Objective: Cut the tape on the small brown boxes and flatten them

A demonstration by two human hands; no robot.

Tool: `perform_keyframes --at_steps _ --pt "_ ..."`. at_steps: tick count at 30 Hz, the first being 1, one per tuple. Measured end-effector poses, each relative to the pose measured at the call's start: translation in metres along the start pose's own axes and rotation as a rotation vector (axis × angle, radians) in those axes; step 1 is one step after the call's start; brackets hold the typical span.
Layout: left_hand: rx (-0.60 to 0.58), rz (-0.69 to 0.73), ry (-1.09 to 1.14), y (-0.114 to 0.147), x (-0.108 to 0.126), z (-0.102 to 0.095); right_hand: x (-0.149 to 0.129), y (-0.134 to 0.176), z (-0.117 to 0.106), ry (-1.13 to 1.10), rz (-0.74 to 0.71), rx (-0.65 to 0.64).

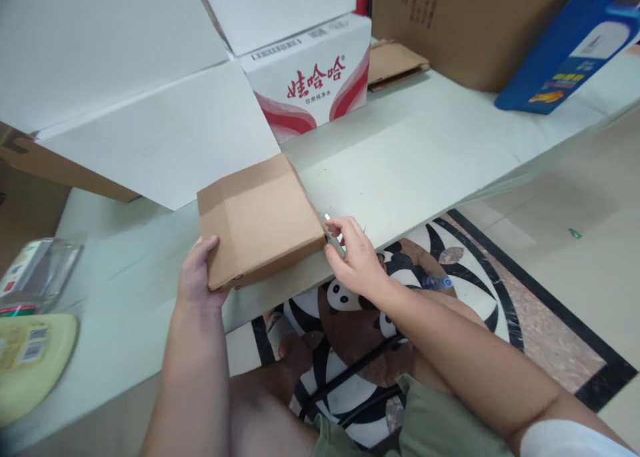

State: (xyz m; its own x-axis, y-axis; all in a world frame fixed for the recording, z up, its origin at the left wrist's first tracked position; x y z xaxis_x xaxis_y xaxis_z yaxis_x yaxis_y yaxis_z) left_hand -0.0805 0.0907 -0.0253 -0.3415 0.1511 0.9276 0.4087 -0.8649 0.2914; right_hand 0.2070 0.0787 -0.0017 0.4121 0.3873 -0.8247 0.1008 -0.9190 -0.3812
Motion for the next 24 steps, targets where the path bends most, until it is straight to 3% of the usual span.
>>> perform_keyframes --at_steps 5,17,24 --pt "-0.001 -0.005 0.008 -0.001 -0.001 0.001 0.011 -0.001 -0.003 -0.076 0.117 0.012" --pt "0.024 -0.038 0.059 -0.002 -0.006 -0.001 0.013 -0.001 0.019 0.119 -0.009 -0.146" --pt "0.023 -0.051 0.094 -0.002 -0.007 -0.002 0.024 0.001 0.032 0.136 0.065 -0.271"
Point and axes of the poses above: each hand's wrist, its own y-axis away from the middle knuckle, its own z-axis out of the palm, x = y × z, the point moved 10 cm from there along -y, towards the middle knuckle, and after that the axes turned 1 degree about -z, right-handed, at the moved point
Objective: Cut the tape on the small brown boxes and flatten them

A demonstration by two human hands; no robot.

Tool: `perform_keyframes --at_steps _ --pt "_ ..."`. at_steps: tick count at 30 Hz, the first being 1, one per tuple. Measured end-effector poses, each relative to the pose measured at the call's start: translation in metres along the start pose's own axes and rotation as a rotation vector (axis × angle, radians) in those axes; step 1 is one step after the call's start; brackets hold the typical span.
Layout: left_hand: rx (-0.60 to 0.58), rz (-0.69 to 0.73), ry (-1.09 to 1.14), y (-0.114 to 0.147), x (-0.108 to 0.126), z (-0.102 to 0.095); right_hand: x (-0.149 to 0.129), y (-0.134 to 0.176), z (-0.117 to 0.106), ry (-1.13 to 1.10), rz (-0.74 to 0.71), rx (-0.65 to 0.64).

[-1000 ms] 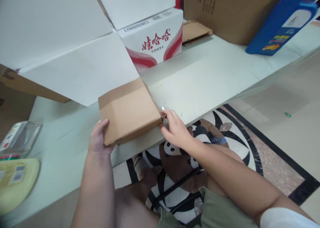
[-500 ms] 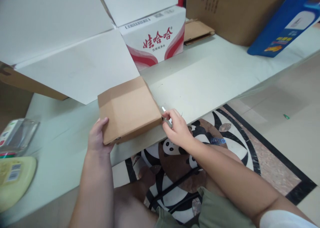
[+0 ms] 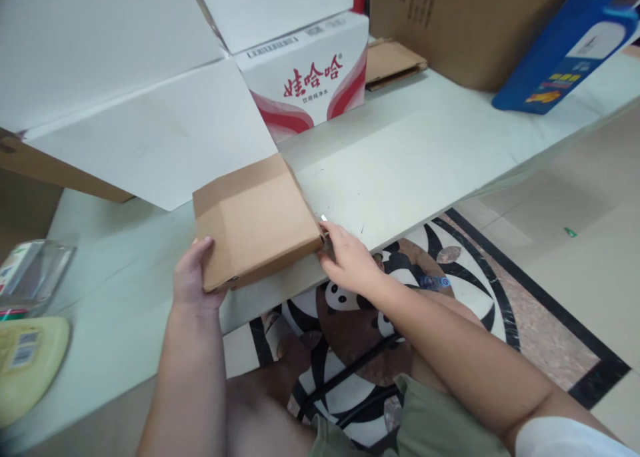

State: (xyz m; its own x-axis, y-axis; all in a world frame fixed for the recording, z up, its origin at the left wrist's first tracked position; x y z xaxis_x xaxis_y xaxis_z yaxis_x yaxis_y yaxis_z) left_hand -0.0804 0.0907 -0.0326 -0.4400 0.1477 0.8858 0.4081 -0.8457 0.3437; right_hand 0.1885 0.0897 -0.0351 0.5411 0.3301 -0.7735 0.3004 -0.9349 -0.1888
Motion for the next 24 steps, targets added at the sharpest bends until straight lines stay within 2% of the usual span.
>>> perform_keyframes --at_steps 4,8,12,17,21,24 --pt "0.002 -0.019 0.039 0.0 0.0 -0.005 0.0 -0.001 0.0 -0.008 0.009 -0.016" --pt "-0.05 0.015 0.077 -0.002 0.003 -0.001 0.001 -0.001 0.0 -0.02 0.001 -0.014" --pt "-0.098 -0.017 0.135 -0.005 -0.003 0.002 0.005 -0.001 0.0 -0.055 0.023 0.01" --pt "-0.159 -0.053 0.27 -0.012 -0.006 -0.006 0.006 0.0 0.001 -0.101 0.018 0.028" --pt "-0.212 -0.145 0.334 -0.013 -0.011 -0.008 0.006 0.001 0.003 -0.08 0.021 0.013" --pt "-0.21 -0.224 0.335 -0.009 -0.018 -0.001 0.003 0.0 0.004 -0.057 0.001 0.012"
Point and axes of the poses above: each hand's wrist, its own y-axis away from the middle knuckle, its own z-axis out of the palm, x = y × z, the point moved 10 cm from there along -y, towards the middle knuckle, and after that the axes turned 1 degree about -z, right-handed, at the moved point
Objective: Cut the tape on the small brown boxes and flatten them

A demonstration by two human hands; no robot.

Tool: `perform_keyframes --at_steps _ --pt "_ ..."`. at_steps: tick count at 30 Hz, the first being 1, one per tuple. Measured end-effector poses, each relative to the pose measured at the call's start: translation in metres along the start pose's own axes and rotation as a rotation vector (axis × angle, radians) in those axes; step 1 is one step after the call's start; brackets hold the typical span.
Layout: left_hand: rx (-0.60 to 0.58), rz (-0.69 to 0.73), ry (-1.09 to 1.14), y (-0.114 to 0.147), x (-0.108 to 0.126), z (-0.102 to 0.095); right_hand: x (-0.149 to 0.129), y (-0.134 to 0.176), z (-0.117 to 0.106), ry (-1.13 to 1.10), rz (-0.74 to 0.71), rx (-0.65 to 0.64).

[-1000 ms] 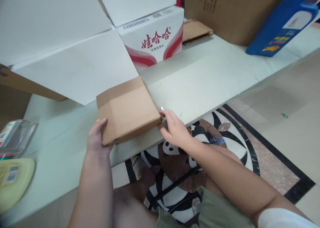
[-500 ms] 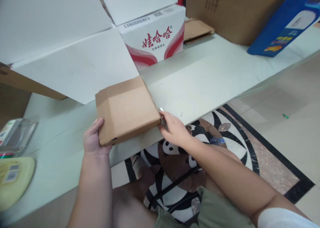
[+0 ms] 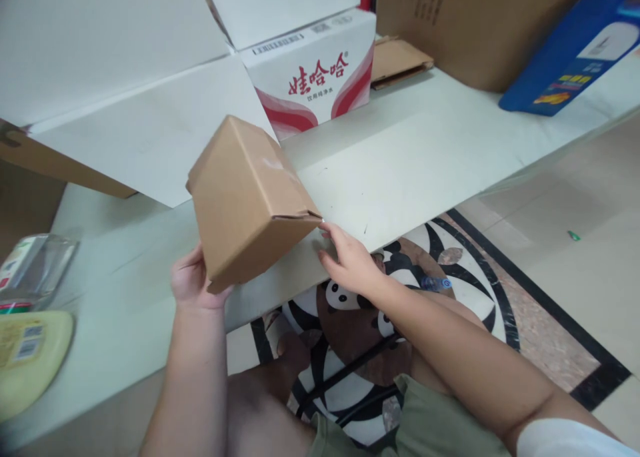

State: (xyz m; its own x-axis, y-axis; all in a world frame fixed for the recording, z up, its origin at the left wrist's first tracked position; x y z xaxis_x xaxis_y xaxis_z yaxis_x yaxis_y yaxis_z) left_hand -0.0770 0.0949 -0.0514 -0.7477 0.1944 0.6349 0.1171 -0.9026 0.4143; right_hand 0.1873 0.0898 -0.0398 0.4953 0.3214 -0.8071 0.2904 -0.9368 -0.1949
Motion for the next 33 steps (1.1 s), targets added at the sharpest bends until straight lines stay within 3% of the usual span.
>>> perform_keyframes --at_steps 7,10,13,18,24,28,33 --pt "0.019 -0.002 -0.005 0.003 -0.003 0.009 -0.014 -0.001 -0.008 0.146 -0.108 0.06" --pt "-0.007 0.028 0.013 0.002 0.004 0.005 -0.008 -0.002 -0.017 0.353 -0.037 0.104" --pt "-0.031 0.054 0.019 0.001 0.008 0.003 0.007 -0.003 -0.015 0.477 0.062 0.035" --pt "-0.018 0.12 -0.048 0.0 0.013 -0.005 0.018 -0.004 -0.013 0.436 0.112 0.01" --pt "-0.026 0.155 -0.143 -0.004 0.015 -0.012 -0.006 -0.006 -0.028 0.322 -0.04 0.18" --pt "-0.027 0.2 -0.123 -0.005 0.013 -0.006 -0.017 -0.002 -0.037 0.177 -0.116 0.278" --pt "0.012 0.219 -0.079 -0.003 0.01 -0.001 -0.021 -0.002 -0.018 0.234 -0.158 0.173"
Point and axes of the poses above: each hand's wrist, its own y-axis away from the middle knuckle, its own z-axis out of the palm, x = y × z, the point moved 10 cm from there along -y, towards the middle knuckle, and after that the axes turned 1 degree about -z, right-handed, at the moved point
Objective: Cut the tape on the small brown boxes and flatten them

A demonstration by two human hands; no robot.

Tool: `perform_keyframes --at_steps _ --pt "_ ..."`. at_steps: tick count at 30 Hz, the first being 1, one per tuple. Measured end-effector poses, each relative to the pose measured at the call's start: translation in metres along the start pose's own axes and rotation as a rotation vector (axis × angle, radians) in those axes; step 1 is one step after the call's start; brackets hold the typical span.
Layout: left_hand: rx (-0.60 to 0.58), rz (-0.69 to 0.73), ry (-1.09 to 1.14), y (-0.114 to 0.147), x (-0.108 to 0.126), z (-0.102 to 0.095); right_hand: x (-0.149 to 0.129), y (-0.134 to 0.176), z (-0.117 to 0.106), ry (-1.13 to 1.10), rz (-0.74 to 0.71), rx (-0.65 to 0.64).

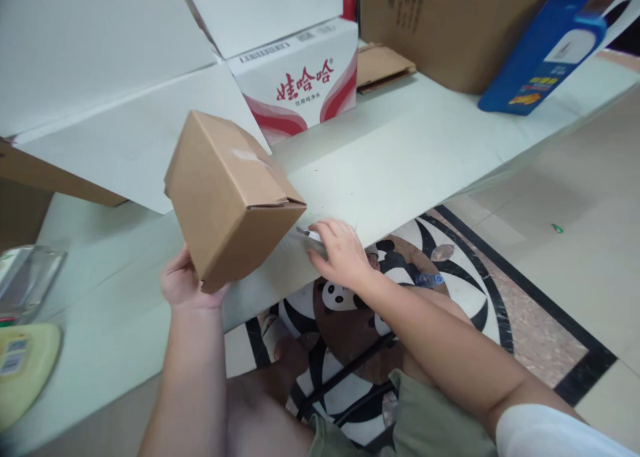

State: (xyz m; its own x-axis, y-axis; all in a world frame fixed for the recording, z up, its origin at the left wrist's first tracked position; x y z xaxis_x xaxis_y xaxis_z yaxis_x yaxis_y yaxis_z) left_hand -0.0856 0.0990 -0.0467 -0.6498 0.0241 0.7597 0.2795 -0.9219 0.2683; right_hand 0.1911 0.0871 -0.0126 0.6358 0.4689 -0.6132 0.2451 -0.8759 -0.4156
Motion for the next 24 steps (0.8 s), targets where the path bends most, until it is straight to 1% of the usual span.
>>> perform_keyframes --at_steps 2,4,6,8,11,14,16,19,21,24 --pt "0.032 -0.009 0.017 0.001 -0.001 -0.001 -0.004 0.0 0.001 0.027 -0.025 -0.008" --pt "0.052 0.006 0.014 0.003 0.0 0.0 -0.004 -0.001 -0.006 0.01 -0.015 0.054" --pt "0.05 0.059 -0.012 0.006 0.003 0.007 -0.001 0.0 -0.017 -0.068 0.025 0.133" --pt "0.035 0.148 -0.044 0.013 0.006 0.018 0.003 0.002 -0.021 -0.195 0.069 0.173" --pt "0.01 0.254 -0.081 0.026 0.005 0.04 0.002 0.006 -0.011 -0.335 0.1 0.121" --pt "-0.019 0.287 -0.105 0.039 -0.002 0.057 -0.004 0.011 0.008 -0.337 0.08 0.016" --pt "-0.088 0.231 -0.122 0.044 -0.013 0.068 -0.008 0.014 0.019 -0.315 0.057 -0.032" --pt "-0.192 0.081 -0.184 0.047 -0.032 0.079 -0.012 0.017 0.027 -0.299 0.045 -0.046" --pt "-0.239 0.024 -0.255 0.049 -0.039 0.084 -0.011 0.016 0.026 -0.305 0.071 -0.018" --pt "-0.279 0.01 -0.342 0.05 -0.043 0.088 -0.004 0.011 0.021 -0.307 0.149 0.053"
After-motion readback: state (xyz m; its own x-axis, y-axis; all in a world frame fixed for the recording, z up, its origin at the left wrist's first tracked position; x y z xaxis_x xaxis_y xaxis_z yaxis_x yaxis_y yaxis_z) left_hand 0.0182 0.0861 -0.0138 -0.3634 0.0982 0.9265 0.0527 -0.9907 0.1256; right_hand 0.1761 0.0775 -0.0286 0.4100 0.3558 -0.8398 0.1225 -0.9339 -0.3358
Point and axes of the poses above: each hand's wrist, its own y-axis away from the middle knuckle, its own z-axis out of the palm, x = y × z, the point moved 10 cm from there along -y, towards the middle knuckle, and after that the axes turned 1 degree about -z, right-handed, at the moved point
